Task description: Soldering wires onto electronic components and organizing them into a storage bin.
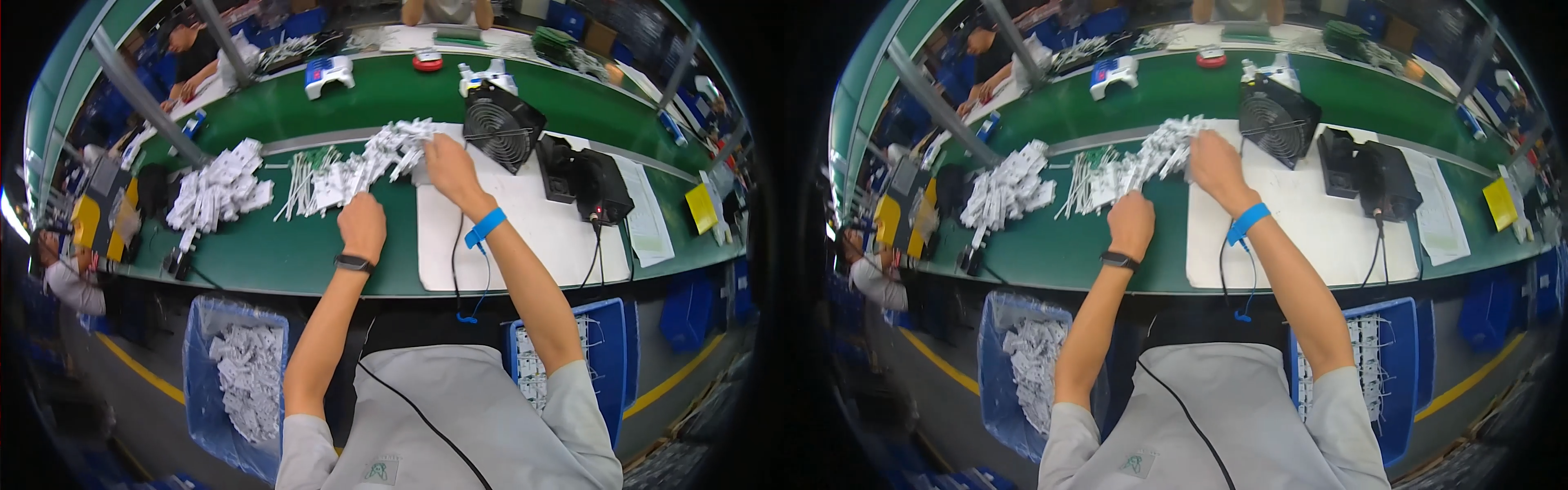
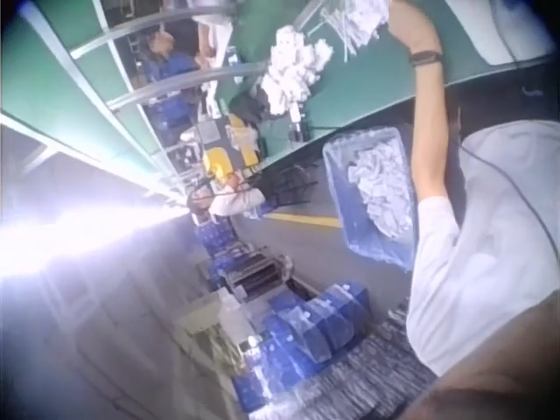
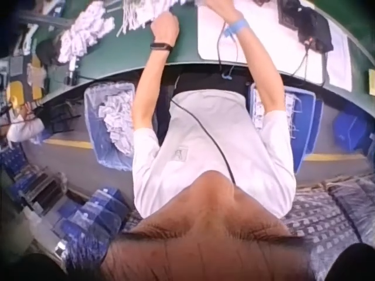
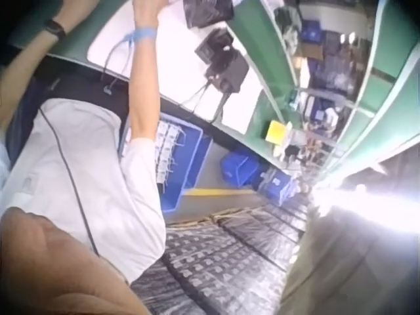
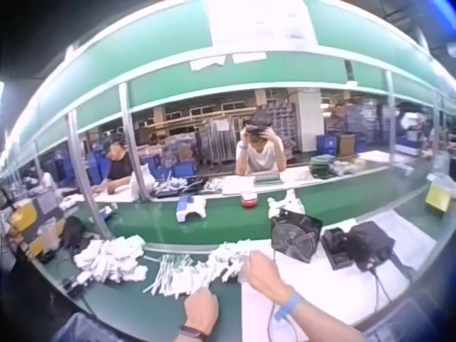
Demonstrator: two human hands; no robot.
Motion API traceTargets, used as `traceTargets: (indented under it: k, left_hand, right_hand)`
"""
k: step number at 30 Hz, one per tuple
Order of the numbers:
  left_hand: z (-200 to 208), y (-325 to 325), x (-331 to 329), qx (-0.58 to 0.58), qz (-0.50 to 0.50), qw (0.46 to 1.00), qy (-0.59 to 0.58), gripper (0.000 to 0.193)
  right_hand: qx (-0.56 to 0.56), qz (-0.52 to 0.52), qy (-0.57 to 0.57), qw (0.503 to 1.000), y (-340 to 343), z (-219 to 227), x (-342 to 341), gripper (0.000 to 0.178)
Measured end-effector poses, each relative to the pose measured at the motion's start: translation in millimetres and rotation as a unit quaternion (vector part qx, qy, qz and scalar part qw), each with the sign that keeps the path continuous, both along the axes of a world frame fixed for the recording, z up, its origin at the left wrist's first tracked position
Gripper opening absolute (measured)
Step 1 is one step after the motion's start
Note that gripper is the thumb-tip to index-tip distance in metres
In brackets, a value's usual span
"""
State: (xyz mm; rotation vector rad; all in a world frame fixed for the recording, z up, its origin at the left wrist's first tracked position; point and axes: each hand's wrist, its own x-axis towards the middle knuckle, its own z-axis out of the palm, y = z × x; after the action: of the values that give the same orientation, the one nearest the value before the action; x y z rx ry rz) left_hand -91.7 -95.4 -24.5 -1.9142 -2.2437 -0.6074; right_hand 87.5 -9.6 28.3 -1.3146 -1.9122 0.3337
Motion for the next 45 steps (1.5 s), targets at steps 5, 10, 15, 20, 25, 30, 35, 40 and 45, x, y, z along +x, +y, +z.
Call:
traceTargets:
  k: [5,10,15,20,25,30,35,40,45]
  left_hand:
    - [-3,-18,-22,-0.039,-0.106,0.992,0.055,0.028]
    - [4,-22,-15,-0.013,-0.160,0.983,-0.089,0.029]
    - [18,-19,3,-0.119,-0.161,0.963,-0.179,0.034]
    - [17,-10,6,-0.136,-0.195,0.958,-0.162,0.041]
    - [32,-21,11,-0.158,-0.146,0.961,-0.174,0.042]
    - [33,-40,3,-0.138,-0.113,0.960,-0.216,0.036]
    - [53,-63,11,-0.080,-0.085,0.976,-0.185,0.035]
    - [58,-77,-1,-0.073,-0.054,0.983,-0.159,0.042]
    - [63,-82,1,-0.067,-0.030,0.967,-0.246,0.043]
  right_hand:
    - [-0.018,0.013,-0.006,1.000,-3,-26,-19,0.013]
    - [0.067,-0.008,0.061,0.996,-62,-25,-5,0.011]
    - [0.077,-0.076,0.080,0.991,-100,-29,28,0.009]
    - [0.103,-0.040,0.122,0.986,-103,-26,47,0.010]
    - [0.129,-0.028,0.085,0.988,-82,-26,46,0.011]
    - [0.163,0.045,0.112,0.979,-44,-47,44,0.012]
    - [-0.143,0.080,0.521,0.838,-72,-5,84,0.029]
    - [-0.107,0.148,0.607,0.773,-70,14,113,0.024]
    - [-0.112,0.120,0.554,0.816,-75,43,125,0.022]
